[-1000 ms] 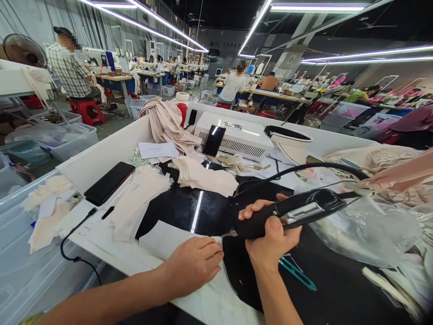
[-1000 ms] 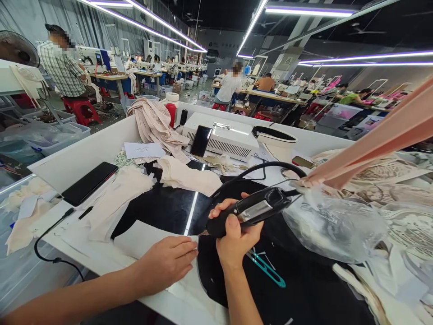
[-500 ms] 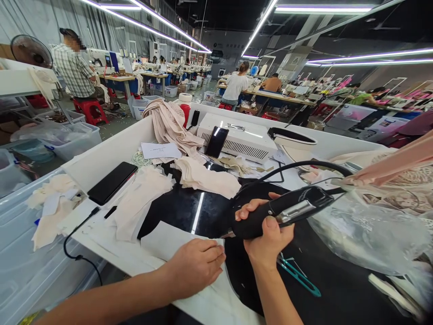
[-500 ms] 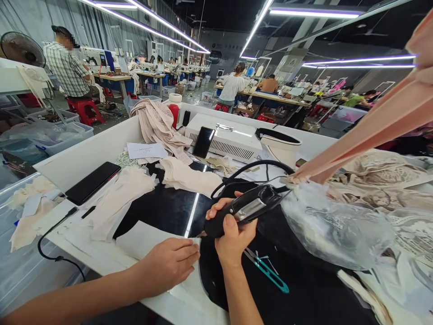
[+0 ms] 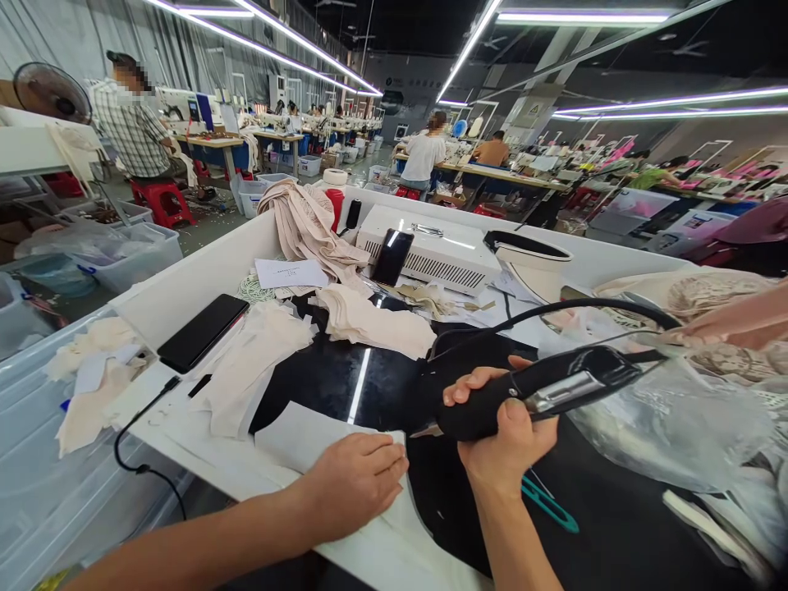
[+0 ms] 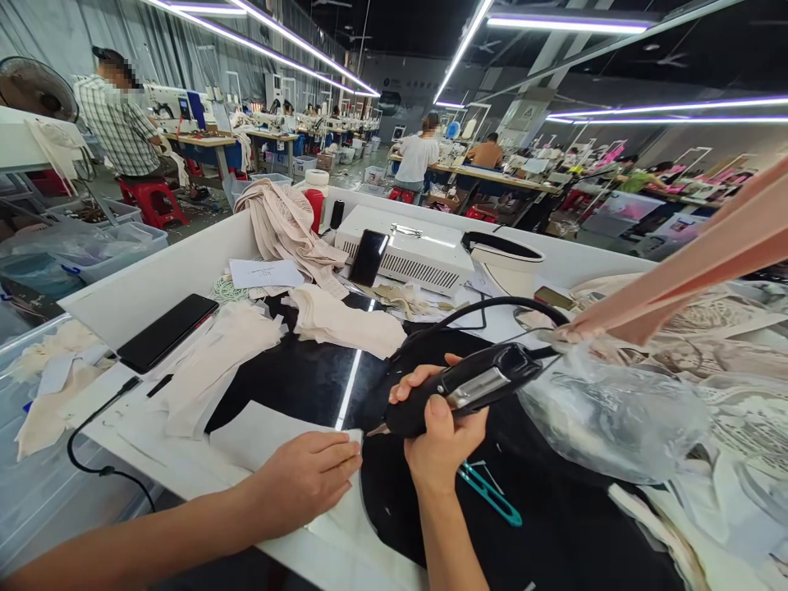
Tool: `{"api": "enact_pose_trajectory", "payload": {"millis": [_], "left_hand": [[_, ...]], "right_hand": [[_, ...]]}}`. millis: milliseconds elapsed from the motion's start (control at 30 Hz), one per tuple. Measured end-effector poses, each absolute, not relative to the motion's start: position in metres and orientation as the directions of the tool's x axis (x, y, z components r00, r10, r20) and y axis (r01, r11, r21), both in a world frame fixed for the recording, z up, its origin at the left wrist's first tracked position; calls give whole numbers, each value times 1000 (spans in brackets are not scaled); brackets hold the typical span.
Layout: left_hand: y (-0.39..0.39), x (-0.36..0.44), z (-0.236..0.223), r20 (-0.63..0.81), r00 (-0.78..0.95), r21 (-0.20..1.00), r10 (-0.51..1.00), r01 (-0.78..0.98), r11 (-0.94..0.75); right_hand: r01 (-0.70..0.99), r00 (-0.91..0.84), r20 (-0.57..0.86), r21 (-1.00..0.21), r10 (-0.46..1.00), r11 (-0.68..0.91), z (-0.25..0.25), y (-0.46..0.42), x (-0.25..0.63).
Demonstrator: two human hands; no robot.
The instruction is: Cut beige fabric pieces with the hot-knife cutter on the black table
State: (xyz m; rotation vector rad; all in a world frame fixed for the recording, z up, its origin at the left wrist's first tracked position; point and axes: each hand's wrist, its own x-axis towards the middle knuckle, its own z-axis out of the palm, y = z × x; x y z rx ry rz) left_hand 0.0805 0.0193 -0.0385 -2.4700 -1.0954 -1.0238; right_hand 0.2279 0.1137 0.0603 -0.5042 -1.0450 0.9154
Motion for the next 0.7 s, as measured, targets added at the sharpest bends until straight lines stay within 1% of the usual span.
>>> {"api": "enact_pose_trajectory", "payload": {"millis": [100, 200, 267, 367, 500, 700], "left_hand": [[18, 80, -39, 687, 470, 58, 554, 725, -686], [18, 79, -42, 638, 515, 37, 573, 722, -691], [18, 78, -45, 630, 527, 24, 570, 720, -693], [19, 77, -49, 636, 544, -12, 547, 716, -698], [19, 76, -53, 580, 596, -72, 555, 716, -694], [20, 75, -56, 615, 598, -127, 513, 718, -685]], "right_hand": [[-397, 213, 514, -732, 831, 554, 58, 116, 230], [-397, 216, 518, -728, 828, 559, 55, 119, 229], [-399, 214, 523, -724, 825, 562, 53, 120, 229], [-408, 205, 528, -719, 824, 562, 51, 121, 228], [-422, 188, 523, -721, 831, 549, 50, 121, 227], [-441, 172, 518, -720, 838, 536, 51, 121, 225]]}}
